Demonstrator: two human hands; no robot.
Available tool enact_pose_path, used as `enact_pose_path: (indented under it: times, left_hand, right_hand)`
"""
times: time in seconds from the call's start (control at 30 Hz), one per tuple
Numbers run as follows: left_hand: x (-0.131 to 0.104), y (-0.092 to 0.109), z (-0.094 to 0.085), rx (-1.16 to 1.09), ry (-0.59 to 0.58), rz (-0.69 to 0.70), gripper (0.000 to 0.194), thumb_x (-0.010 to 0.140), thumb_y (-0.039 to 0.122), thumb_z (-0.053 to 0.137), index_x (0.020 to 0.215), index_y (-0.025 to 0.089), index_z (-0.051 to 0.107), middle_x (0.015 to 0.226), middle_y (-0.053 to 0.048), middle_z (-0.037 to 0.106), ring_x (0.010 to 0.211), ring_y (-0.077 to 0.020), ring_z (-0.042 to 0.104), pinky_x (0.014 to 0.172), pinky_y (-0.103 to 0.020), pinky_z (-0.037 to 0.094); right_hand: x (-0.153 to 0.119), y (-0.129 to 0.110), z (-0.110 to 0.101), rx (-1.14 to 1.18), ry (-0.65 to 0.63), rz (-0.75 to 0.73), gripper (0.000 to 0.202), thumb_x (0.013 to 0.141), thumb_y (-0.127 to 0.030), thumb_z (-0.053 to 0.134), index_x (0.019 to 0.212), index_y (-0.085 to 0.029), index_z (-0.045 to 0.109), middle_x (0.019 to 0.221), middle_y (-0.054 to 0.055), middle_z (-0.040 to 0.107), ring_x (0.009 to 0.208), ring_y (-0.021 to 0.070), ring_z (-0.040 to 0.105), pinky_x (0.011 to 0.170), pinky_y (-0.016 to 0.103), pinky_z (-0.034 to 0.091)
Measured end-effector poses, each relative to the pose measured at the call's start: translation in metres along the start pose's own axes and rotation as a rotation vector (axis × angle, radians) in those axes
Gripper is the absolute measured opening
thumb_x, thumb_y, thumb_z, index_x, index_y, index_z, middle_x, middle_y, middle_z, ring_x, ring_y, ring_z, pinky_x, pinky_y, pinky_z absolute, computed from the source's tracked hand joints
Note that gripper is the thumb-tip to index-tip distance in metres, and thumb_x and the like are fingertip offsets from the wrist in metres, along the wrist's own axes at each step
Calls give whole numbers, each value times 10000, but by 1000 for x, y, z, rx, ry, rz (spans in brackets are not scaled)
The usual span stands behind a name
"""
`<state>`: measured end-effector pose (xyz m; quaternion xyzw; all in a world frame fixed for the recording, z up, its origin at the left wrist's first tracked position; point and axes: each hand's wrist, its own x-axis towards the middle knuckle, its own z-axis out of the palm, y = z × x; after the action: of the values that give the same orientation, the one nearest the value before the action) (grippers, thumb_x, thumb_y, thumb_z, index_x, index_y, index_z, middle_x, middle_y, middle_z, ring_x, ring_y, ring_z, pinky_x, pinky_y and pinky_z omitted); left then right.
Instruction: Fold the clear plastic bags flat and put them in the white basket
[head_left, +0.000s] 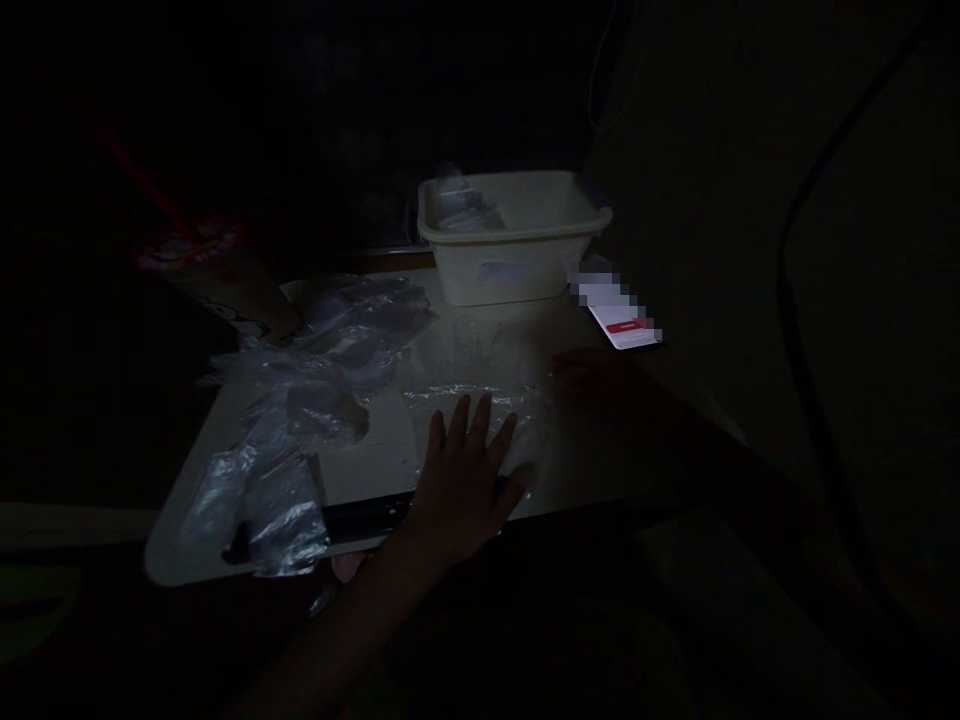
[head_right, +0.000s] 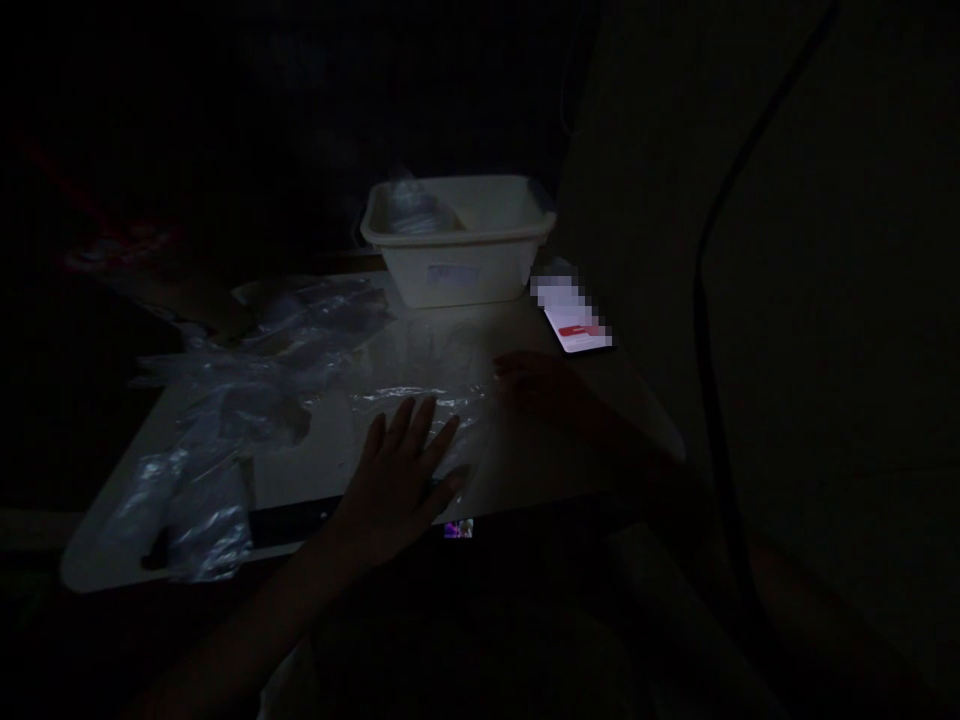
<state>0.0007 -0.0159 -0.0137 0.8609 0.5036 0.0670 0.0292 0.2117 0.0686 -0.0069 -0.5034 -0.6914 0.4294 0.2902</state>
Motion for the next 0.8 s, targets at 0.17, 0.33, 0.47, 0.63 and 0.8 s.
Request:
enact_pose_path:
  times: [0.17,0.33,0.47,0.63,0.8]
  left_hand:
    - [-4,7,-10,43,19,5,543,785,490,270,1233,183,276,1339,-101,182,1217,-290,88,949,-528,106]
    - [-16,24,-13,0,-15,69,498,783,382,366,1222,156,302,1312,-111,256,1201,-259,187,952,-445,229]
    - [-20,28,-7,-25,-37,95,471,771,383,394,1200,196,339,1277,-85,335,1173,-274,256,932,-476,254]
    - [-20,27,-2,-67,43,66,435,772,336,418,1170,165,380,1207,-90,430,1135,-259,326,934,-484,249]
    - [-22,27,-2,-167,139,27,360,786,233,406,1133,138,407,1104,-75,512,1071,-201,403,949,-448,245]
  right_hand:
    - [-7,-2,2,-237,98,-67,224,689,-180,480,894,-161,568,915,61,595,790,162,561,704,320,456]
    - [-2,0,6,-275,178,-16,260,672,-167,489,922,-134,552,912,75,583,749,148,560,671,293,458]
    - [4,0,11,-169,151,15,330,634,-154,511,963,-143,525,837,56,591,668,134,554,594,265,460]
    - [7,-7,20,-104,231,-16,367,610,-128,501,974,-168,512,929,49,563,603,102,516,573,259,449]
    - [8,-9,18,176,278,134,465,577,-144,548,1027,-181,439,1019,72,495,633,104,530,564,258,459]
